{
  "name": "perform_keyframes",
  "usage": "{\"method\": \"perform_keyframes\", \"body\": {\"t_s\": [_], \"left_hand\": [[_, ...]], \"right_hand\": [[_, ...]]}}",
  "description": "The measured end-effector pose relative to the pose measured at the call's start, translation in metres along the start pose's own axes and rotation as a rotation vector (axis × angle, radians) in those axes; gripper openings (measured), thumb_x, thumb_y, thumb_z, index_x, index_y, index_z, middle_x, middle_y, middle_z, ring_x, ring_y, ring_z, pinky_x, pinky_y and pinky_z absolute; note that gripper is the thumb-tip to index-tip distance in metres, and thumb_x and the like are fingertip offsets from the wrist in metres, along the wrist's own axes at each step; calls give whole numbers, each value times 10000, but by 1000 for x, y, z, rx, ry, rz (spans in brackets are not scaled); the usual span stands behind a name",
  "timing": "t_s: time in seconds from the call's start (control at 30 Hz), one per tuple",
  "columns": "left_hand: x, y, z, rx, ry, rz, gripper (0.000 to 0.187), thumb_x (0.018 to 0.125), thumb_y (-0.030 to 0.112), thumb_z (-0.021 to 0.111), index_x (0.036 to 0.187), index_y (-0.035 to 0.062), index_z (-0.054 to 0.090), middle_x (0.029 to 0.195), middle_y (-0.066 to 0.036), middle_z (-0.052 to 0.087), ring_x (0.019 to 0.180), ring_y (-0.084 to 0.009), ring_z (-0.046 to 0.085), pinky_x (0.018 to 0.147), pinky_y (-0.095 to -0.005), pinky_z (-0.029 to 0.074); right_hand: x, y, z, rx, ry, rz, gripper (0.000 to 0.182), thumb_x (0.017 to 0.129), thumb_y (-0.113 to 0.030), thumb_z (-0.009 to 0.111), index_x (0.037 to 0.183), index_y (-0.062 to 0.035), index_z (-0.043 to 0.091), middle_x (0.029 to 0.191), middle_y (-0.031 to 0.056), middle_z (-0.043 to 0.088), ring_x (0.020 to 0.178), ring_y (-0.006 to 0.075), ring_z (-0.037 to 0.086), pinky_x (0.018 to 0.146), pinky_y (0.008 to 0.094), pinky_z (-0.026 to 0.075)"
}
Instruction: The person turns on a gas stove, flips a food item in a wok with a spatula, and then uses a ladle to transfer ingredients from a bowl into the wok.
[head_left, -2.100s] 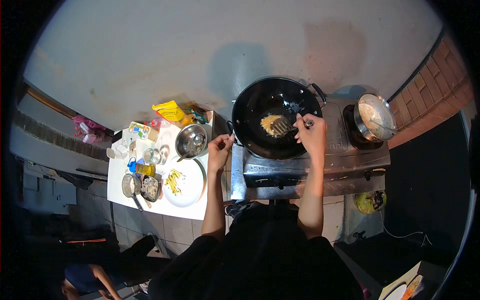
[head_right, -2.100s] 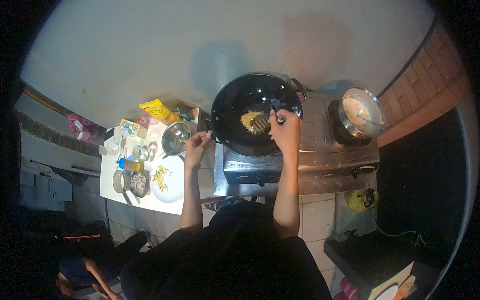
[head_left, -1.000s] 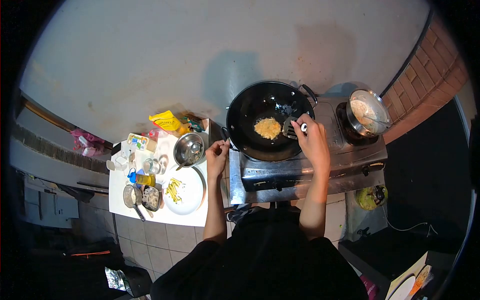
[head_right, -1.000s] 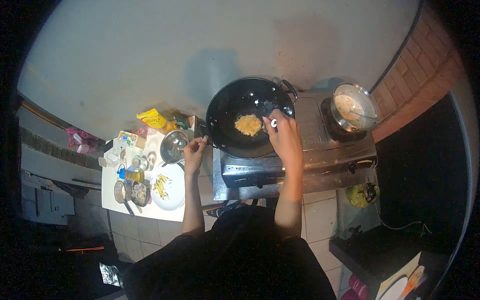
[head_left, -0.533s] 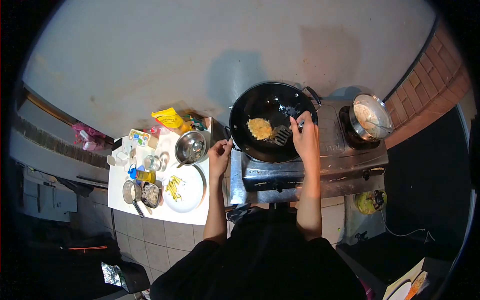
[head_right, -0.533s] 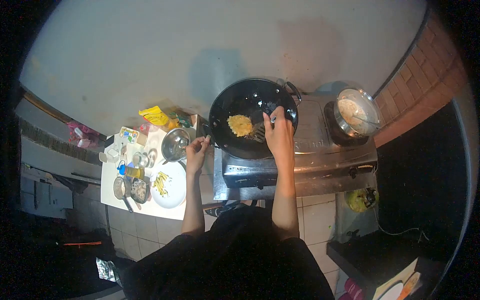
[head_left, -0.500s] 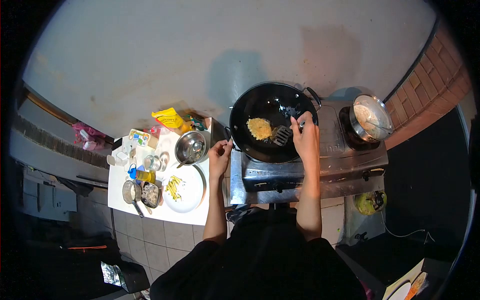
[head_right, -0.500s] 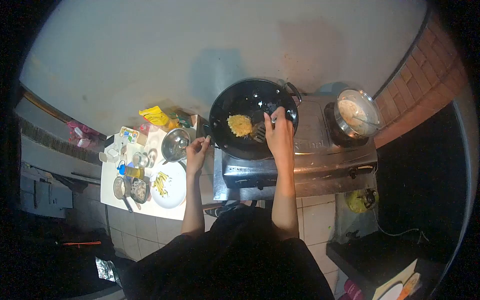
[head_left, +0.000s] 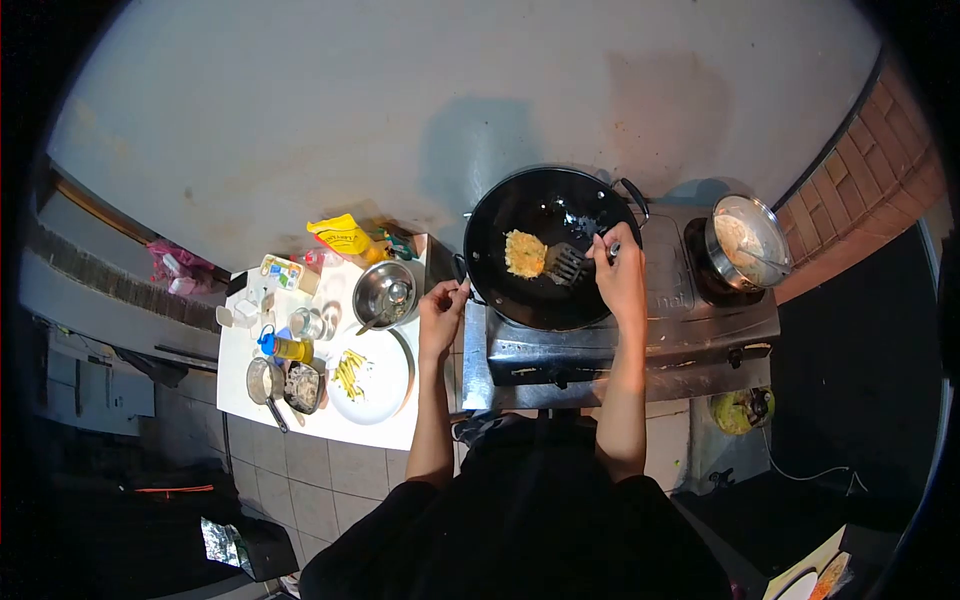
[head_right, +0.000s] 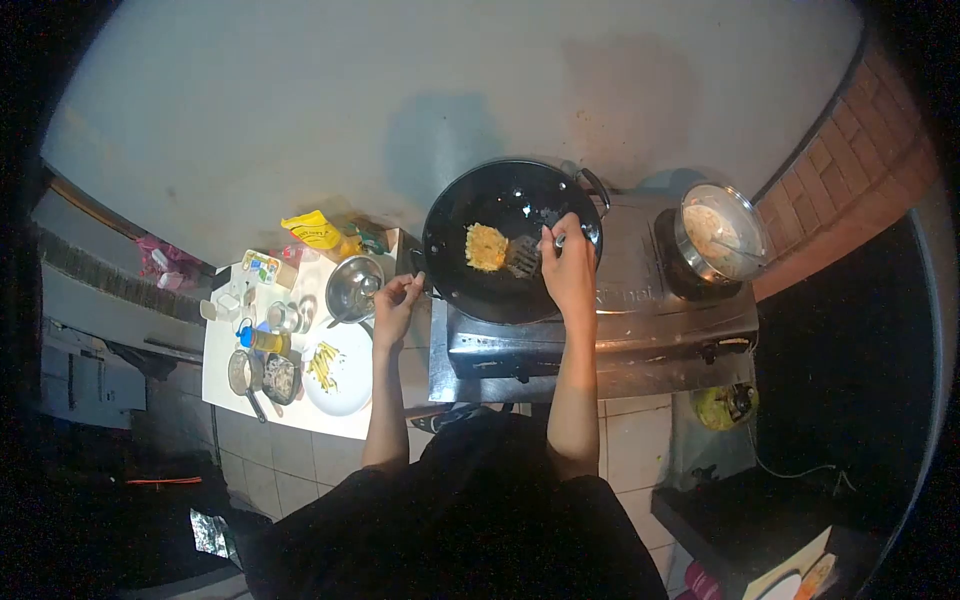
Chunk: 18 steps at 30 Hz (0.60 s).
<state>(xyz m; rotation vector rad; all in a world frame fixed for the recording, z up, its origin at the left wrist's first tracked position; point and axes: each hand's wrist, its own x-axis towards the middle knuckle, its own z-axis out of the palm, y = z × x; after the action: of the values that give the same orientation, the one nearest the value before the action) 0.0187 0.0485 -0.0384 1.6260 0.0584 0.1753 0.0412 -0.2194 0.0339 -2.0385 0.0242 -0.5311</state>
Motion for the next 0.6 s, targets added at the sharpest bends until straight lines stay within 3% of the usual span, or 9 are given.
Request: {"method": "perform_keyframes", "body": {"t_s": [0.07, 0.17, 0.23, 0.37, 0.47, 0.53, 0.6], "left_hand": [[-1, 1, 0, 13, 2, -12, 161, 870, 145, 640, 896, -12, 619, 651, 77, 461, 594, -10, 378, 532, -165, 295], [-2, 5, -1, 72, 14, -39, 174, 868, 156, 646, 900, -13, 620, 649, 81, 451, 592, -9, 370, 529, -165, 290], [-1, 1, -5, 64, -21, -76, 205, 873, 216, 644, 900, 14, 620, 726, 53, 533, 678, -28, 452, 630, -183, 354], [-1, 1, -4, 40, -29, -60, 211, 871, 218, 647, 904, 11, 619, 723, 51, 534, 666, -31, 453, 622, -184, 354], [-1, 3, -5, 71, -24, -77, 211, 872, 218, 645, 904, 12, 620, 724, 48, 540, 665, -34, 462, 627, -185, 360], [-2, 0, -5, 46, -25, -98, 210, 874, 220, 641, 902, 13, 621, 728, 44, 550, 672, -37, 478, 630, -187, 366], [0, -3, -6, 49, -30, -93, 213, 875, 222, 640, 901, 12, 621, 732, 41, 556, 676, -37, 483, 632, -188, 370]], "right_hand": [[1, -4, -1, 47, -21, 34, 157, 856, -77, 578, 818, -11, 441, 663, 195, 570, 689, 378, 618, 587, 428, 441], [1, 2, 3, 56, 121, 27, 155, 864, -76, 568, 806, -10, 441, 663, 185, 582, 692, 337, 641, 583, 410, 449], [1, 3, 1, 64, -34, 12, 152, 872, -74, 557, 800, -8, 442, 658, 175, 594, 683, 328, 642, 585, 403, 455], [2, 9, 3, 134, -63, 57, 155, 878, -82, 551, 798, -6, 442, 656, 168, 605, 676, 319, 646, 587, 399, 458], [4, 8, 5, 100, 51, 88, 155, 880, -85, 552, 802, -5, 444, 660, 160, 619, 656, 299, 650, 589, 386, 461], [3, 4, 0, 155, -121, 114, 152, 885, -86, 549, 812, -3, 445, 664, 155, 626, 613, 276, 644, 569, 373, 461], [2, 9, 4, 166, -65, 117, 151, 887, -87, 547, 815, -2, 445, 661, 156, 626, 610, 266, 646, 560, 365, 463]]}}
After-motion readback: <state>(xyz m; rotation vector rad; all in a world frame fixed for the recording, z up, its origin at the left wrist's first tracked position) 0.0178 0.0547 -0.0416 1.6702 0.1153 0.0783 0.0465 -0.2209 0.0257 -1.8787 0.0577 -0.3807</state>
